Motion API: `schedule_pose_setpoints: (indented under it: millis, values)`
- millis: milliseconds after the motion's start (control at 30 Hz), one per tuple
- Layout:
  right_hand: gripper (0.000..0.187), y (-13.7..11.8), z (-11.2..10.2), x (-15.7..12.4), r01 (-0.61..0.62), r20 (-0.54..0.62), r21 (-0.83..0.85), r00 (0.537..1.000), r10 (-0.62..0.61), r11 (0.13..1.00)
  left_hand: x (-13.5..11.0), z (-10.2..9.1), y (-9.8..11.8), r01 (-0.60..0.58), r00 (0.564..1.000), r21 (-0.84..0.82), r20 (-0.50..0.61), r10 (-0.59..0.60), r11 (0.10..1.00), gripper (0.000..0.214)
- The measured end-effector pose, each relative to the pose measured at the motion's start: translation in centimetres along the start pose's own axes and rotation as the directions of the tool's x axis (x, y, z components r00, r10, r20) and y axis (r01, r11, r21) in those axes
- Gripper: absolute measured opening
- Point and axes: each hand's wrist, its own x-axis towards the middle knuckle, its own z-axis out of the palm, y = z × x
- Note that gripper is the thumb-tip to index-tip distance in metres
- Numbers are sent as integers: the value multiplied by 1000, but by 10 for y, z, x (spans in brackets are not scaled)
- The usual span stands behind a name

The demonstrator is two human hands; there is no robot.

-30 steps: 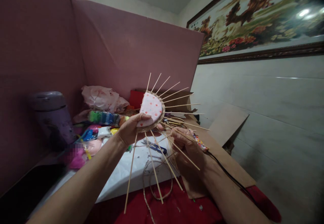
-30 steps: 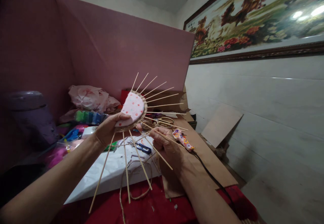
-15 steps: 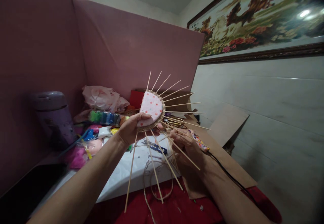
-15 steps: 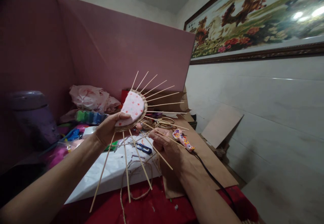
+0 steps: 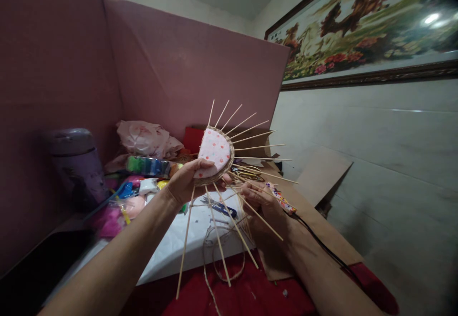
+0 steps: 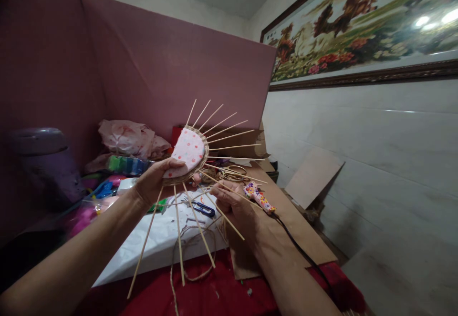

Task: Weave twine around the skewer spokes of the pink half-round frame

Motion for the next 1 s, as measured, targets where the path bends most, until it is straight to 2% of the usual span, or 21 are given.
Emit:
schedule_pose_setpoints:
  millis: [267,467,1000]
  values:
    - [27,3,-4,2,19,18,44,1000,-19,999,0,2,0,0,1000,-10,-5,0,1000,39]
    - [16,4,-5,4,29,5,77,1000,-30,997,-1,5,1,13,999,-48,-47,-15,999,39]
    - [14,3,-3,3,25,-68,4,997,-24,1000,-1,7,3,-32,998,-56,-54,29,998,31]
